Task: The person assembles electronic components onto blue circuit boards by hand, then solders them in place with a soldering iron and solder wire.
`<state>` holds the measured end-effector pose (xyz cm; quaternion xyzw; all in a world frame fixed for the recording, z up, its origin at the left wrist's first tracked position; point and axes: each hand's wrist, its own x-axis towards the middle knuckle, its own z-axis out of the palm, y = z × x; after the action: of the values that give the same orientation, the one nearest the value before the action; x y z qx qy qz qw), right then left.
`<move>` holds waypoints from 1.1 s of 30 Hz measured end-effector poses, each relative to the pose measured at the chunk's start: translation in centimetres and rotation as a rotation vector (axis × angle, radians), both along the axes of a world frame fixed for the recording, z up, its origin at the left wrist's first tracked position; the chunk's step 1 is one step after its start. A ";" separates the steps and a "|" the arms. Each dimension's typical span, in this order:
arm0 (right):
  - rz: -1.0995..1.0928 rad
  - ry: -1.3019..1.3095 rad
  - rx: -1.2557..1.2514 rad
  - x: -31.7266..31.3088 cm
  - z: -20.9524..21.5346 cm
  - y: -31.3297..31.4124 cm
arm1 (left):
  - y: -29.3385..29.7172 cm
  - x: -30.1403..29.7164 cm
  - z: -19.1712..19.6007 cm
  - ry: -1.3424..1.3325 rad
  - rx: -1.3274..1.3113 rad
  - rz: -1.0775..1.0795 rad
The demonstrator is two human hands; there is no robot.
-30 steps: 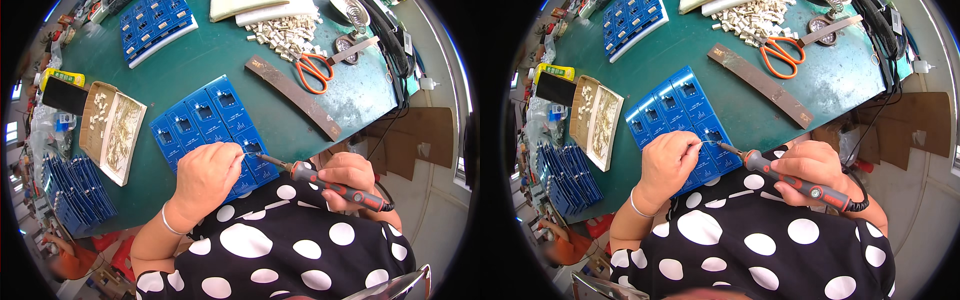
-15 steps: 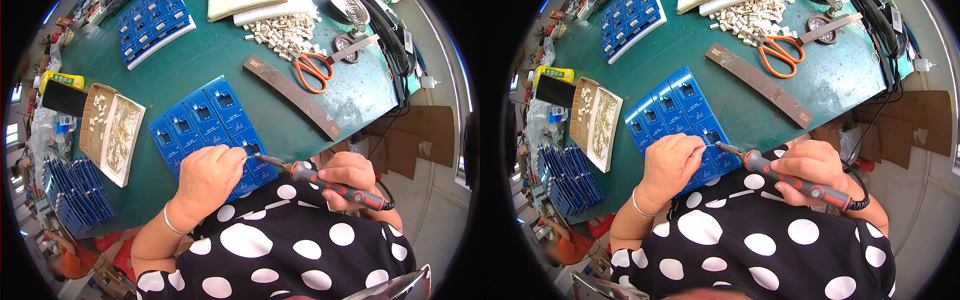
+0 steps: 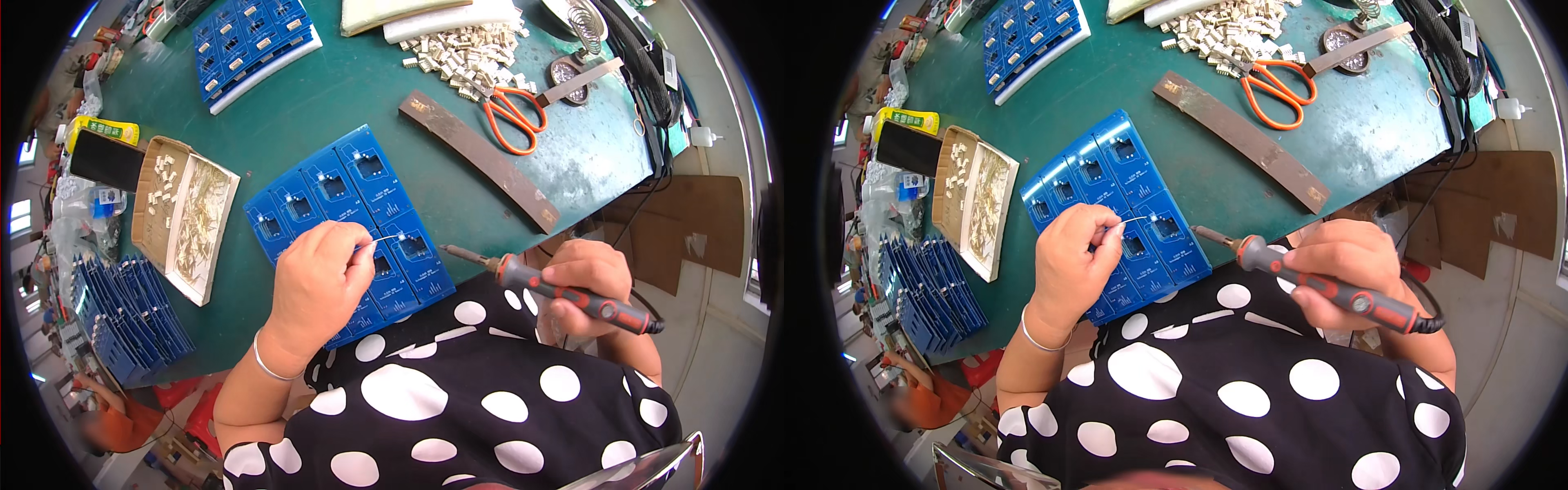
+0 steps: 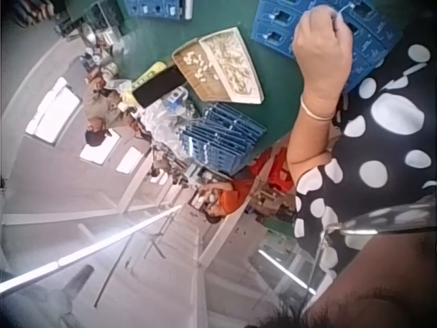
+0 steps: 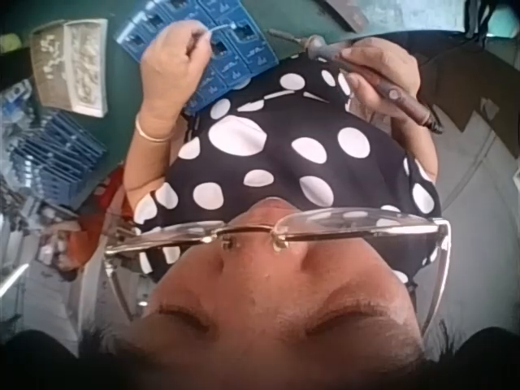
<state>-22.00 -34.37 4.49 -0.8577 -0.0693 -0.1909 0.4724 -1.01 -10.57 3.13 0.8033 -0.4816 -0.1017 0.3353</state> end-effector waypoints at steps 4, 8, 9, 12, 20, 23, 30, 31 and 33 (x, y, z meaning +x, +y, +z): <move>-0.036 0.001 0.045 0.3 0.3 -0.4 | 0.1 0.4 0.0 -0.056 0.018 0.030; -0.016 0.039 0.040 1.2 0.1 -0.2 | -0.6 0.5 -0.1 -0.092 0.031 0.008; -0.043 0.065 0.047 1.3 0.1 0.1 | -0.5 0.6 -0.1 -0.100 0.033 -0.006; -0.131 0.131 0.172 1.1 -0.1 0.6 | -0.4 0.6 -0.1 -0.105 0.019 -0.019; -0.321 0.198 0.206 1.0 -0.5 1.8 | -0.7 -0.3 -0.7 -0.147 -0.051 -0.016; -0.296 0.212 0.141 0.4 -0.8 1.3 | -0.7 -0.7 -0.8 -0.173 -0.063 -0.009; -0.379 0.324 0.304 1.1 -1.2 2.0 | -1.0 -1.1 -0.8 -0.197 -0.011 -0.008; -0.306 0.290 0.278 1.4 -1.3 1.8 | -1.0 -1.1 -0.9 -0.197 -0.009 -0.006; -0.233 0.256 0.253 1.6 -1.3 2.0 | -1.0 -1.1 -0.9 -0.195 -0.004 -0.003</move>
<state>-20.35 -32.42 3.21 -0.8109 0.1153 -0.1410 0.5562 -2.11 -11.53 2.24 0.8081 -0.5132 -0.0227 0.2882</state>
